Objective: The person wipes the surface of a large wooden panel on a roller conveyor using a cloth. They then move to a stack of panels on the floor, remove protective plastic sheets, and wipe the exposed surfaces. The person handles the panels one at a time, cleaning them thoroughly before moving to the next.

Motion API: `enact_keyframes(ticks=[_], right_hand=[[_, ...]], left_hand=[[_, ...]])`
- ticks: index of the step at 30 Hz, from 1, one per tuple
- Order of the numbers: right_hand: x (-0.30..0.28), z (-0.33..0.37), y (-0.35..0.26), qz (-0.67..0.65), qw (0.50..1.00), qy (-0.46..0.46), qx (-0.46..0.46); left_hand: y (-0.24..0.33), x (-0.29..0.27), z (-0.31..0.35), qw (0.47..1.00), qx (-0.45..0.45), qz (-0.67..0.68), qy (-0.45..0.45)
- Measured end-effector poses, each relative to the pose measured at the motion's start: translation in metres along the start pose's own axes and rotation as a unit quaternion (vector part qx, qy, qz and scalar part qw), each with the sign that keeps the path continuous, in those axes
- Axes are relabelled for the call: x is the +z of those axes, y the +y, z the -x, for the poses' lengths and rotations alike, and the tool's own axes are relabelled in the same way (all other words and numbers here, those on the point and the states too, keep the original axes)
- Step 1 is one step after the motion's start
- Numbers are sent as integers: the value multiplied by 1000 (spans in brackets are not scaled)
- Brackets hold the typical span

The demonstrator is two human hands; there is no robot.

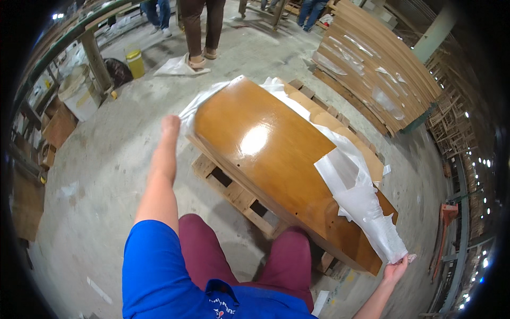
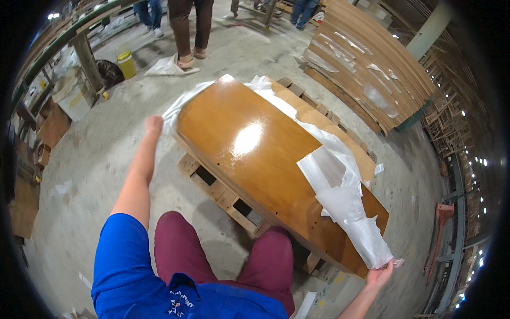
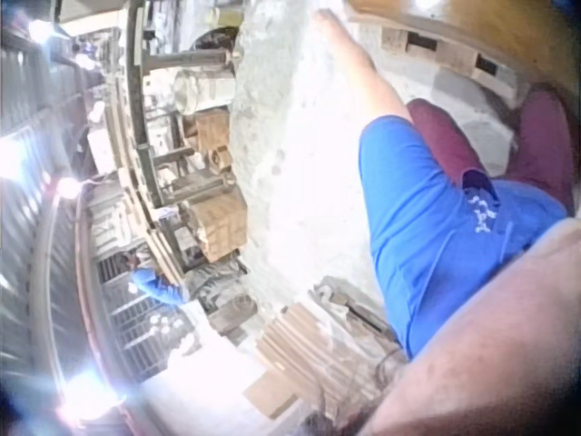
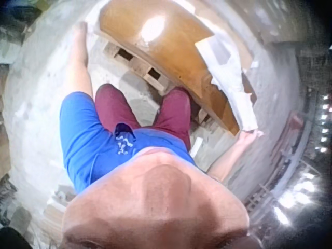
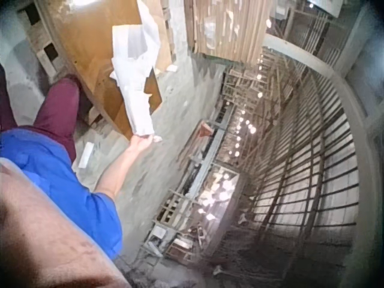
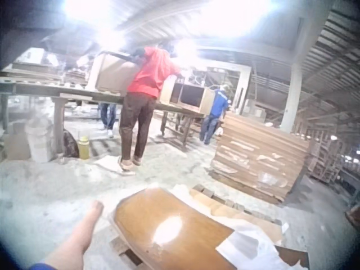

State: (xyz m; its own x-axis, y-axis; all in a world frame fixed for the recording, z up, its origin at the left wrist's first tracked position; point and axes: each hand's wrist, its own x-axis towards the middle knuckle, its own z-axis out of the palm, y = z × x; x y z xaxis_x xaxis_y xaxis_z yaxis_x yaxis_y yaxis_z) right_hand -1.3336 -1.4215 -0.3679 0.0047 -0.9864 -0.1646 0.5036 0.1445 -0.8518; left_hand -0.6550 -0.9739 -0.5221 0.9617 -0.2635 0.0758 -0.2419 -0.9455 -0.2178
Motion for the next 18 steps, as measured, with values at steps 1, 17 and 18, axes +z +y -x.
enact_keyframes(ticks=[1,17,18], right_hand=[[0,1,-3,13,1000,16,-3],[-73,31,-65,130,983,7,-126],[-75,29,-58,140,981,9,-134]], left_hand=[[-5,20,20,1000,5,16,4],[46,30,115,961,-97,250,-62],[64,22,122,949,-143,277,43]])
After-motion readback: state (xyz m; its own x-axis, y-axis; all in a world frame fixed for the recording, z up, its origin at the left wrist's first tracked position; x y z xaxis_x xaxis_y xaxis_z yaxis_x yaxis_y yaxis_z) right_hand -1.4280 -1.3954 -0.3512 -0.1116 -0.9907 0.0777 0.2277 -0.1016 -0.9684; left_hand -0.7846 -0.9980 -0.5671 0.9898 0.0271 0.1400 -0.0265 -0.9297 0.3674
